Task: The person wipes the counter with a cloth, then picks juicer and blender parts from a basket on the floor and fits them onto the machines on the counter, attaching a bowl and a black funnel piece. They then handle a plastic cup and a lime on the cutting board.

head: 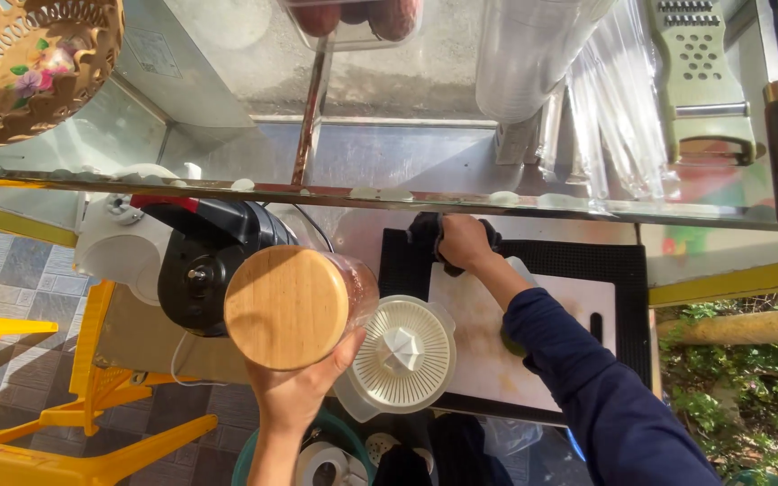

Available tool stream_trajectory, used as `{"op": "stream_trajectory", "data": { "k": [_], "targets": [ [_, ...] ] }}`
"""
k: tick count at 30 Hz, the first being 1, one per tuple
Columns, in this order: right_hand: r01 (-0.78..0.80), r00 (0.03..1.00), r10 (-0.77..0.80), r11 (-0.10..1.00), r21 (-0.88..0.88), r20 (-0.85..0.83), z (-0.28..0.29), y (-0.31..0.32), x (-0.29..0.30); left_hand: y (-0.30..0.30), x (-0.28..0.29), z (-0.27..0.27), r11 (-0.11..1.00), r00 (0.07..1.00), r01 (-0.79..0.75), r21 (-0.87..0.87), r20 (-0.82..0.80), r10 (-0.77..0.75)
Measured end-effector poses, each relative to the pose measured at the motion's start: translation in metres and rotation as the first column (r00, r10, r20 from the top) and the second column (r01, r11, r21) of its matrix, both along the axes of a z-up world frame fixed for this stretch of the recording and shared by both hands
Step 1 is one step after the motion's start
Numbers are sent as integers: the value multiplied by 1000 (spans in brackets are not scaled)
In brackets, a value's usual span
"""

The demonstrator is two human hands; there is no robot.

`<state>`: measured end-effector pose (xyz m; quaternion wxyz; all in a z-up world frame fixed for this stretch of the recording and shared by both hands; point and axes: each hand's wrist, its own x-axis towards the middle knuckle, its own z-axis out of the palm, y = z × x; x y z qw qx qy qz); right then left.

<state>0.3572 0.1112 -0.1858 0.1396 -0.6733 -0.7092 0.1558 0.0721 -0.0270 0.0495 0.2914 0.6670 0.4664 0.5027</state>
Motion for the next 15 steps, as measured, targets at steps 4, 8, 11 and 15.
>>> {"op": "stream_trajectory", "data": {
  "k": [4,8,11,15],
  "targets": [
    [155,779,-165,986,-68,-606,72,-30,26,-6,7,18,999,998,17,31,64,-19],
    [149,700,-172,984,-93,-693,112,-75,38,-12,15,15,989,991,89,-114,107,-77],
    [84,369,-167,986,-146,-914,130,-87,35,-12,28,9,992,992,87,-95,95,-78],
    [-11,337,-31,999,-37,-941,123,-77,12,-13,46,-3,997,994,12,-70,-105,-19]
  ]
}}
